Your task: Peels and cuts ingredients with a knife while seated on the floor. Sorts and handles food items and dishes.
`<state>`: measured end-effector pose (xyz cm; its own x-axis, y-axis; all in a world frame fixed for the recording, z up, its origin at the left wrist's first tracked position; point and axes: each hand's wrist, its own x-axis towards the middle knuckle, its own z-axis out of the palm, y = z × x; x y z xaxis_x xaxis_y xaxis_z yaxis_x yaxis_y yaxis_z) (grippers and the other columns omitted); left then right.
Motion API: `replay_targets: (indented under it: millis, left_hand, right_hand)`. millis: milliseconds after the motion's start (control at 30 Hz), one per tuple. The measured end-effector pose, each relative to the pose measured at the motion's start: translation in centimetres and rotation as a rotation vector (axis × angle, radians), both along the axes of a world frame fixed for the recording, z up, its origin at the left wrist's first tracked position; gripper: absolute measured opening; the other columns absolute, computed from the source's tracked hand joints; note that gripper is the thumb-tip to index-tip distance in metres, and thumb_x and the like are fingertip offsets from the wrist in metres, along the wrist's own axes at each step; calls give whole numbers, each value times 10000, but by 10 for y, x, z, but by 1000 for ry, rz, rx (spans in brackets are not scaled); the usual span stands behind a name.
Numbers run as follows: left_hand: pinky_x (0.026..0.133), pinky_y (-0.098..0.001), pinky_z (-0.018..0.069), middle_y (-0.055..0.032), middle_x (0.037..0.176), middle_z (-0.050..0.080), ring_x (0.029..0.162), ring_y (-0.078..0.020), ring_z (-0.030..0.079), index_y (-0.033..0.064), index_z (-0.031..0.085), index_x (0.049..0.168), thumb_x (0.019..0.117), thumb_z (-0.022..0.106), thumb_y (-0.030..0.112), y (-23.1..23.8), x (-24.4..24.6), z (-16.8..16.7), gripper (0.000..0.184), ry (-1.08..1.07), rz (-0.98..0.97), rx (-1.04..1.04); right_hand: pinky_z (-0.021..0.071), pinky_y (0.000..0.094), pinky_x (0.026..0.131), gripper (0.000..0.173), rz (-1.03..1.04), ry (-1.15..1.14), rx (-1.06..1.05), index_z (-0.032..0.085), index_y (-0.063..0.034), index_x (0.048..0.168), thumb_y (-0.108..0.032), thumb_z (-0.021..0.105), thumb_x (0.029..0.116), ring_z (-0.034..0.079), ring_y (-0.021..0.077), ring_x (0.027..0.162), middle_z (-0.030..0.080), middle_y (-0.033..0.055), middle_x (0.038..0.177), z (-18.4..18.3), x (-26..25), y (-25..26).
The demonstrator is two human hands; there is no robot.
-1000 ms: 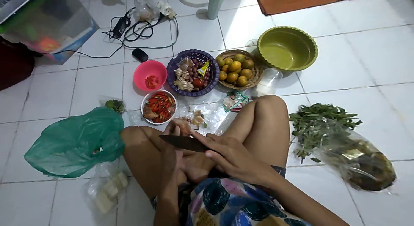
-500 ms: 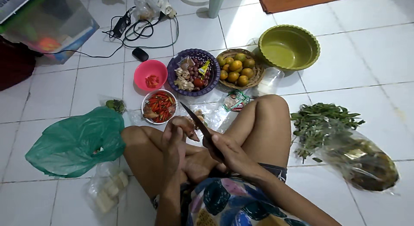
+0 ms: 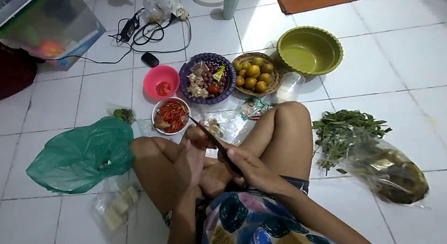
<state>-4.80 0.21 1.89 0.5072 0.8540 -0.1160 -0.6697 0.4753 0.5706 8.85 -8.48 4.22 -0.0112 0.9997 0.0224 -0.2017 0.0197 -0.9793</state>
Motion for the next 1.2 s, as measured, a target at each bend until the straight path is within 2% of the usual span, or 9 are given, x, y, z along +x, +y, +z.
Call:
replay_targets:
  millis: [133,267,333,533,767,933,1000,1100,1200]
  left_hand:
    - [810,-196,572,74,976,701,888,-24,683,130,554,1095,1052,472,178,-2,4,2,105,242,64,40]
    - [778,-176,570,68,967,719,875,-23,691,134,586,1115,845,804,374,1,1,-4,422,167,77,35]
    - [773,-172,571,59,986,727,890,-29,698,165,631,1105,787,829,401,4,-1,-7,443,82,53,54]
    - [854,-208,556,21,1052,718,958,-76,690,155,635,1205,825,788,400,8,-4,-20,477,-149,-19,14]
    - [1007,-258,520,-52,1294,690,1121,-116,679,90,619,1358,904,725,353,16,-9,-28,535,-112,-74,148]
    - [1010,-273,522,-42,1284,692,1165,-114,658,96,653,1322,934,700,297,17,-9,-23,439,-82,-86,224]
    - [1005,-274,514,-101,1348,653,1155,-138,657,48,617,1364,943,699,254,21,-11,-29,475,-139,-143,147]
    - [896,-255,562,-146,1232,705,1023,-155,712,-2,651,1243,949,669,187,19,-10,-23,349,-155,-141,12]
    - [969,-261,538,-60,1257,706,1115,-119,679,97,663,1299,976,646,373,19,-17,-34,426,-107,-185,217]
  right_hand:
    - [360,64,546,504,27,-42,-8,477,-2,1479,-328,332,1122,385,-109,606,520,-116,852,1,0,-2]
    - [344,82,526,510,-48,-16,-53,497,-14,1445,-361,311,1119,370,-97,575,471,-151,760,0,3,-1]
    - [334,89,503,481,-78,1,-84,524,-36,1384,-374,310,1118,361,-89,548,447,-162,719,-2,9,0]
    - [327,93,496,530,-117,-126,-101,407,-7,1523,-329,282,1121,353,-73,554,471,-123,769,-5,19,2]
    - [357,150,530,506,-138,-374,-181,453,-79,1534,-323,330,1108,377,-30,577,493,-79,777,-10,22,-3]
    - [506,283,707,547,-131,-660,-4,503,-87,1513,-400,302,1112,585,98,758,696,108,1068,-3,14,-12]
    - [493,323,575,549,-144,-781,108,549,-107,1482,-422,302,1106,588,157,666,657,114,911,-1,8,-13]
    - [406,304,450,565,-131,-906,207,562,-125,1473,-451,299,1094,506,157,538,579,86,790,1,3,-13]
    - [395,301,441,569,-120,-944,240,559,-132,1477,-458,289,1097,496,159,523,573,87,779,2,2,-13]
